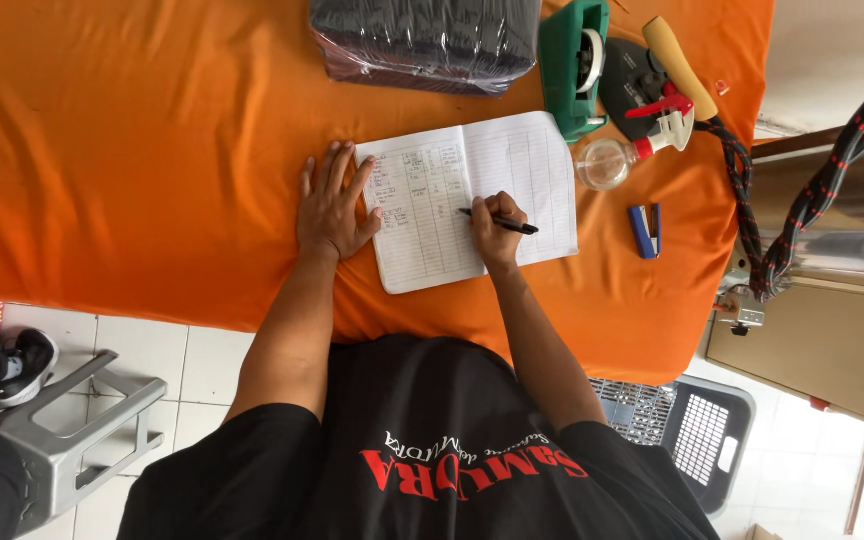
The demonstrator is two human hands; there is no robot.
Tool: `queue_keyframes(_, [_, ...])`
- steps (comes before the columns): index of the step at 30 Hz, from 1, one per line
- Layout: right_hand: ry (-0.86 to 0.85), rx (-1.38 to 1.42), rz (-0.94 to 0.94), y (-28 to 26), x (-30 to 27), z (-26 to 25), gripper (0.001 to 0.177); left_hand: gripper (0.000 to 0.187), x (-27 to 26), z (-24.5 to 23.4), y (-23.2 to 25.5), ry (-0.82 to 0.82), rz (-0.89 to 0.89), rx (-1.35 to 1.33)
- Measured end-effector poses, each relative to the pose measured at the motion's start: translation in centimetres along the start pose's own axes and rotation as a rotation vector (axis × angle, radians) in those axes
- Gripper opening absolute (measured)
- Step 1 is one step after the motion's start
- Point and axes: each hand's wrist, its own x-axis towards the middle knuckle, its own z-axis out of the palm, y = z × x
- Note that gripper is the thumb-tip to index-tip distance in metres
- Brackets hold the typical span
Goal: The person wraps a black garment in clear plastic film by hand, uses a pen to write in a logbook, and places the package into a blue plastic laundry basket.
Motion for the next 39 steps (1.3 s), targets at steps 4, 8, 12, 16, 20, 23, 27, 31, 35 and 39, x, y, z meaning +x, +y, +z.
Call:
queue_keyframes(4, [0.011,-0.034,-0.032,-0.7,0.2,0.2,0.035,0.082,-0.1,0.6,-0.5,0.011,-0.005,-0.005])
queue_keyframes(8, [0.014,-0.06,-0.034,-0.6,-0.3,0.6,0.037,0.081,-0.3,1.0,-0.6,0.007,0.004,-0.006])
queue_keyframes(12, [0.024,-0.044,-0.036,-0.3,-0.5,0.3,0.037,0.081,-0.6,1.4,-0.6,0.019,-0.004,-0.004])
queue_keyframes(16, [0.022,-0.059,-0.041,-0.6,-0.2,0.6,0.036,0.081,-0.2,1.3,-0.8,0.03,0.004,0.0])
queue_keyframes(20, [-0.001,-0.085,-0.029,-0.5,-0.4,0.8,0.036,0.082,-0.5,1.2,-0.7,0.023,-0.02,0.007])
queue_keyframes(23, [0.003,-0.09,-0.04,-0.3,-0.4,0.7,0.037,0.083,-0.3,1.2,-0.7,-0.001,-0.018,0.0])
queue_keyframes(27, [-0.008,-0.092,-0.047,-0.2,-0.3,0.7,0.036,0.083,-0.4,1.2,-0.8,0.011,-0.015,-0.014])
queue_keyframes(31, [-0.002,-0.059,-0.047,-0.1,-0.2,0.7,0.037,0.084,-0.3,1.2,-0.8,0.005,-0.018,0.008])
queue_keyframes(35, [-0.012,-0.088,-0.05,0.0,-0.3,0.7,0.036,0.083,-0.4,1.2,-0.7,0.021,-0.008,0.0])
queue_keyframes(39, [-0.01,-0.092,-0.039,0.1,-0.3,0.8,0.036,0.083,-0.4,1.1,-0.7,0.016,-0.014,0.005])
